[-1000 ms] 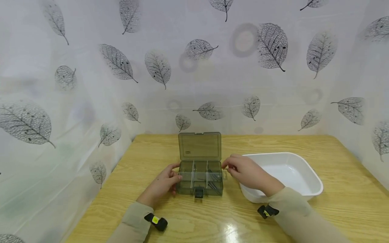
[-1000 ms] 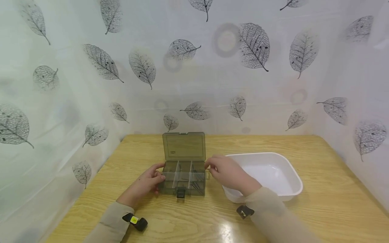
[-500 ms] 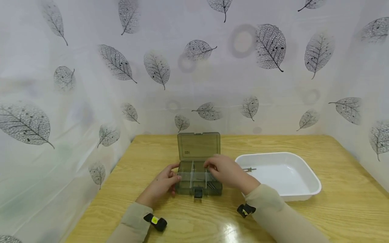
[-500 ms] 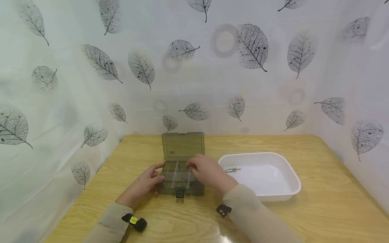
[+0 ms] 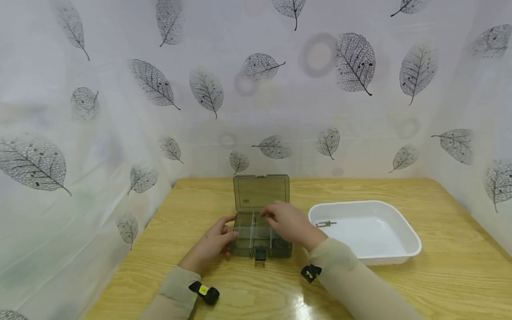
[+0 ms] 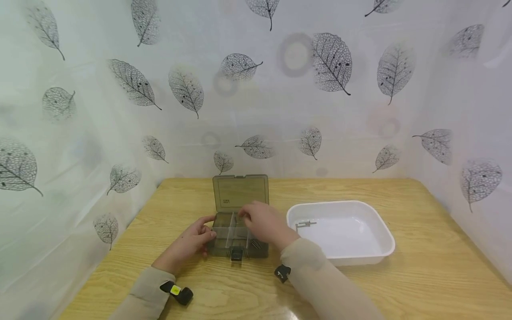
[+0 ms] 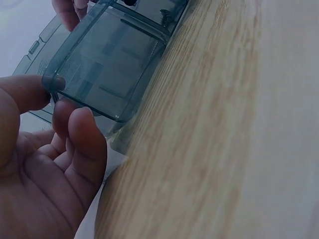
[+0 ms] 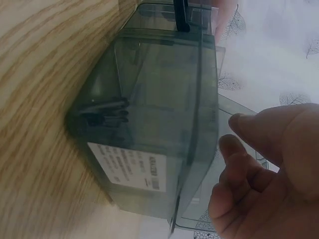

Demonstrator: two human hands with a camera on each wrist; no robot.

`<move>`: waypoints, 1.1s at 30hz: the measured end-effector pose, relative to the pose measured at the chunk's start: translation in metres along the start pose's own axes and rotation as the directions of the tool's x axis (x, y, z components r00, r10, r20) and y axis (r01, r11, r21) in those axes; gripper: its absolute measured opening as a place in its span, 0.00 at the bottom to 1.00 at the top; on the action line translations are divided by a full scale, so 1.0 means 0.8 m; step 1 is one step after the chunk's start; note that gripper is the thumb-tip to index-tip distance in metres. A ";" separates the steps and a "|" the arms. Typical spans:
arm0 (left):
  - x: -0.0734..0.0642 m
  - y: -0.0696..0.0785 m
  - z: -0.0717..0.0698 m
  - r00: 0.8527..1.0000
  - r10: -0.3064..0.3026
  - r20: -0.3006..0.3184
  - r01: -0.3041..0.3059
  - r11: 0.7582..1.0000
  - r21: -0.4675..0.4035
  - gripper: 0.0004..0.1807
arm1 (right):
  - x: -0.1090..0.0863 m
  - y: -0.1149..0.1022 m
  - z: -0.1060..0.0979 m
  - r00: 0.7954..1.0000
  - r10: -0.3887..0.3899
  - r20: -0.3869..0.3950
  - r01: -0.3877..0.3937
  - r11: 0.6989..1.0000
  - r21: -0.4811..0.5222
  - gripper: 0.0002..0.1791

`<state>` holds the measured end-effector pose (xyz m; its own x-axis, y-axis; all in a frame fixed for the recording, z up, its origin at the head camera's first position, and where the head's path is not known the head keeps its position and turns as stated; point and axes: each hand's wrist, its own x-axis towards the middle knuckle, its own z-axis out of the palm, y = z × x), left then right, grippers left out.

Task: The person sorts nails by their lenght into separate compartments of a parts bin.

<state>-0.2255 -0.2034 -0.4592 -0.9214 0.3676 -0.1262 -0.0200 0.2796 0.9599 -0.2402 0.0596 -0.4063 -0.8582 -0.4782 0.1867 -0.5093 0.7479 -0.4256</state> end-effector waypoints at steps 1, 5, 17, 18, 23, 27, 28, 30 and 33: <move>0.000 0.000 0.000 1.000 0.002 -0.001 -0.002 1.000 0.004 0.35 | 0.000 0.000 0.000 1.000 0.004 0.003 -0.004 1.000 0.003 0.11; 0.001 0.000 -0.001 1.000 0.004 0.000 -0.004 1.000 0.013 0.35 | -0.003 0.001 -0.003 1.000 0.010 0.005 -0.010 1.000 0.023 0.11; 0.001 0.002 -0.003 1.000 -0.016 0.002 0.016 1.000 0.016 0.35 | -0.031 0.013 -0.030 0.999 0.032 -0.024 -0.032 0.999 0.016 0.14; 0.001 0.002 -0.003 1.000 -0.014 0.003 0.014 1.000 0.018 0.35 | -0.034 0.016 -0.032 0.999 0.035 -0.025 -0.034 0.999 0.022 0.14; -0.001 0.004 -0.003 1.000 -0.012 0.000 0.012 1.000 0.021 0.36 | -0.051 0.033 -0.043 0.999 0.020 -0.037 -0.018 0.999 0.031 0.14; -0.003 0.006 -0.002 1.000 -0.014 -0.004 0.014 1.000 0.018 0.36 | -0.064 0.050 -0.051 0.999 0.018 -0.044 -0.018 1.000 0.003 0.13; -0.003 0.005 -0.002 1.000 -0.013 -0.003 0.013 1.000 0.019 0.36 | -0.067 0.054 -0.053 0.999 0.020 -0.042 -0.020 1.000 0.002 0.13; -0.003 0.005 -0.002 1.000 -0.012 -0.003 0.012 1.000 0.019 0.37 | -0.073 0.061 -0.058 0.999 0.030 -0.036 -0.030 1.000 -0.002 0.13; -0.002 0.004 -0.001 1.000 -0.009 0.002 0.009 1.000 0.018 0.37 | -0.082 0.074 -0.064 0.999 0.039 -0.025 -0.039 0.999 -0.012 0.13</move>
<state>-0.2245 -0.2041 -0.4557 -0.9203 0.3668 -0.1356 -0.0216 0.2985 0.9542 -0.2178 0.1588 -0.3985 -0.8786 -0.4373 0.1919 -0.4762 0.7715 -0.4219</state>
